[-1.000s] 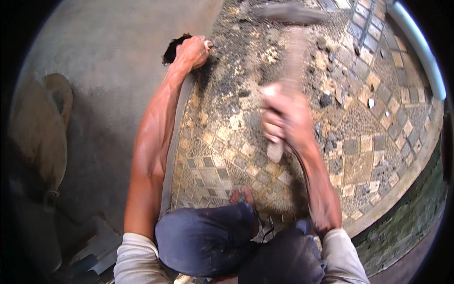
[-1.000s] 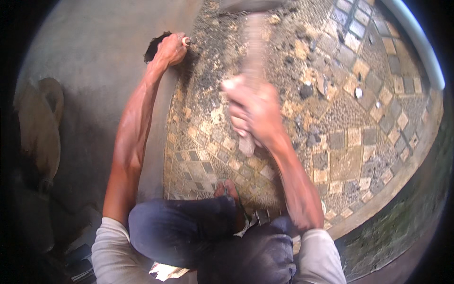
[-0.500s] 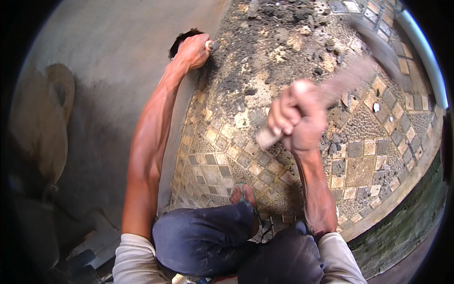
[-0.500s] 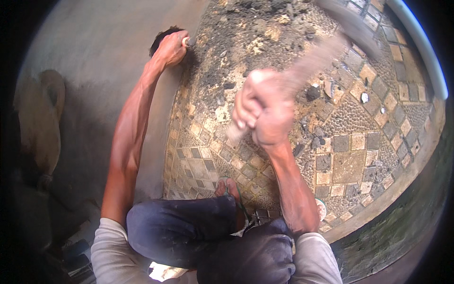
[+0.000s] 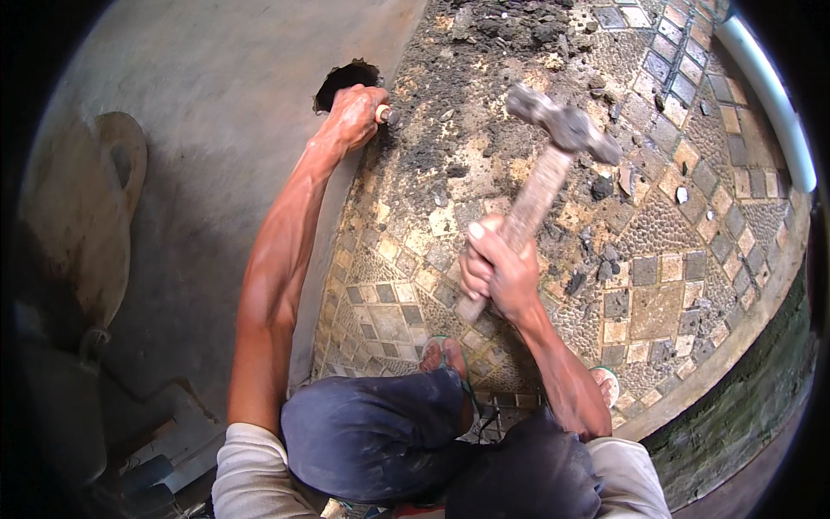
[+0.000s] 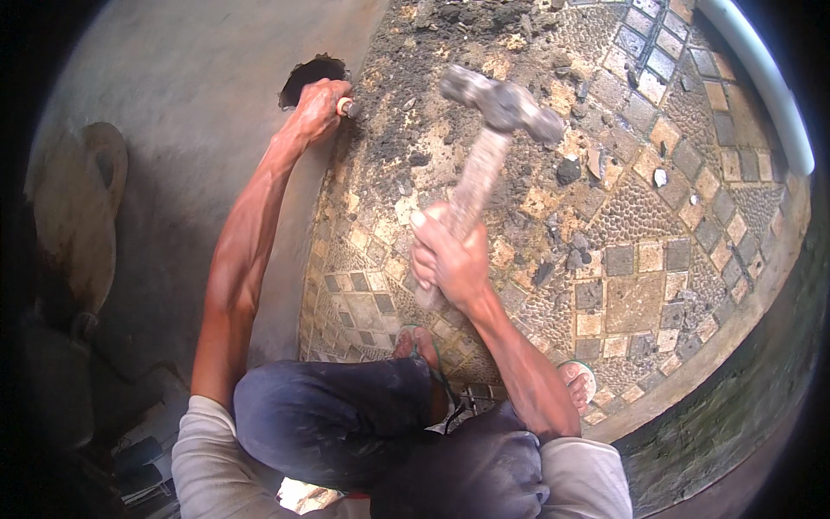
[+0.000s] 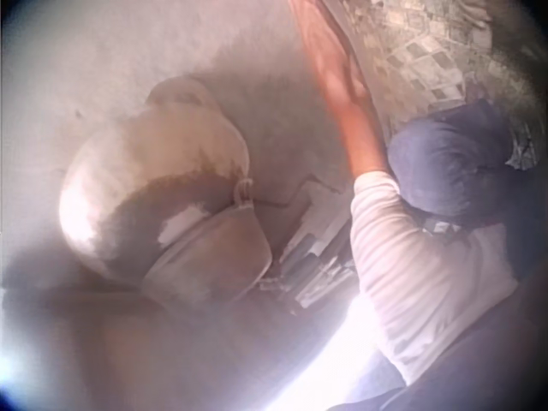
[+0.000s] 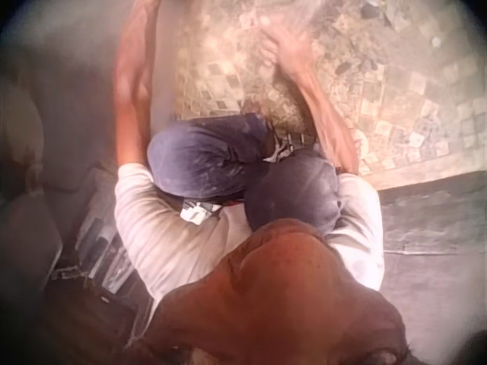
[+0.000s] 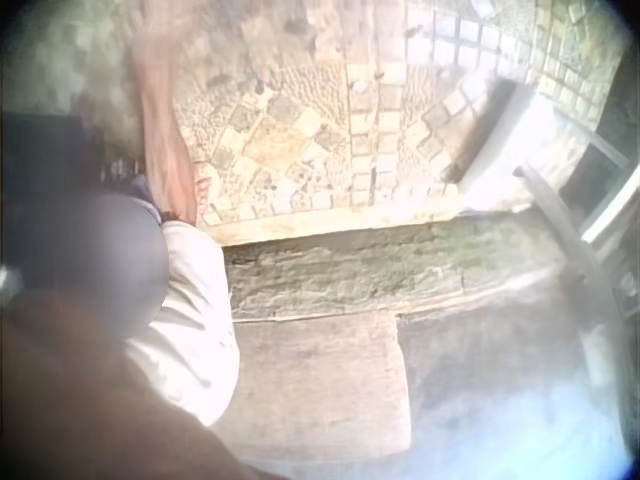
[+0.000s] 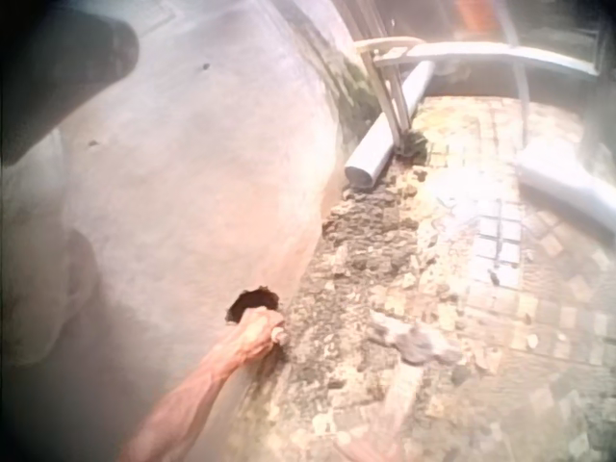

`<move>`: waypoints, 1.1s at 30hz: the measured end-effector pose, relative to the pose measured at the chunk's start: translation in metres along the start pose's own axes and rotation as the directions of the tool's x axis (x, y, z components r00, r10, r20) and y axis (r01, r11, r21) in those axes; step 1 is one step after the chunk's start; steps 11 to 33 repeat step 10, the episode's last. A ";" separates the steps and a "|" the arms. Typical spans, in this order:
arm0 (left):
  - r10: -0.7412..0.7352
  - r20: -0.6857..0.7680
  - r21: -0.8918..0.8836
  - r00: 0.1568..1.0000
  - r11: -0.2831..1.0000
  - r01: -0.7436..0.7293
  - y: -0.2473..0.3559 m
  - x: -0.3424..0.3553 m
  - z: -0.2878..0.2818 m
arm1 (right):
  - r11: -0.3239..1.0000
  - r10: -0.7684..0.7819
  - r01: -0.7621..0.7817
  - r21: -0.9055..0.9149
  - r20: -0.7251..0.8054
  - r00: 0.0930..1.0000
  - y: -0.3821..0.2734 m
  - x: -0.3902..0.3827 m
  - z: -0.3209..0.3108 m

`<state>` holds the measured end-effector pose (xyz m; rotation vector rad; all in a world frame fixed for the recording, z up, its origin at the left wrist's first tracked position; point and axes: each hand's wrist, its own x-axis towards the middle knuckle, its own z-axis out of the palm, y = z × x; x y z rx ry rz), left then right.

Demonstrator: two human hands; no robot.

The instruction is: The person chips away concrete from around a wall opening using a hammer and a small chisel, then fits a section of PVC pipe into the hole.

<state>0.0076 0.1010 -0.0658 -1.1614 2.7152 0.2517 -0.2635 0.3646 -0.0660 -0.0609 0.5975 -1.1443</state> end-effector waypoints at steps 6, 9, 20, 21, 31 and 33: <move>0.237 -0.191 -0.043 0.952 0.967 -0.250 0.058 0.002 0.001 | 0.961 0.044 -0.061 -0.270 -0.069 0.997 -0.009 -0.053 -0.031; 0.076 -0.117 0.068 0.990 0.995 -0.069 0.039 -0.004 -0.003 | 0.911 -0.021 0.007 -0.413 -0.029 0.999 -0.009 -0.078 -0.055; 0.026 -0.106 0.104 0.994 0.994 -0.015 0.030 -0.007 -0.005 | 0.896 -0.043 0.038 -0.443 -0.001 0.999 -0.010 -0.087 -0.060; 0.026 -0.106 0.104 0.994 0.994 -0.015 0.030 -0.007 -0.005 | 0.896 -0.043 0.038 -0.443 -0.001 0.999 -0.010 -0.087 -0.060; 0.026 -0.106 0.104 0.994 0.994 -0.015 0.030 -0.007 -0.005 | 0.896 -0.043 0.038 -0.443 -0.001 0.999 -0.010 -0.087 -0.060; 0.026 -0.106 0.104 0.994 0.994 -0.015 0.030 -0.007 -0.005 | 0.896 -0.043 0.038 -0.443 -0.001 0.999 -0.010 -0.087 -0.060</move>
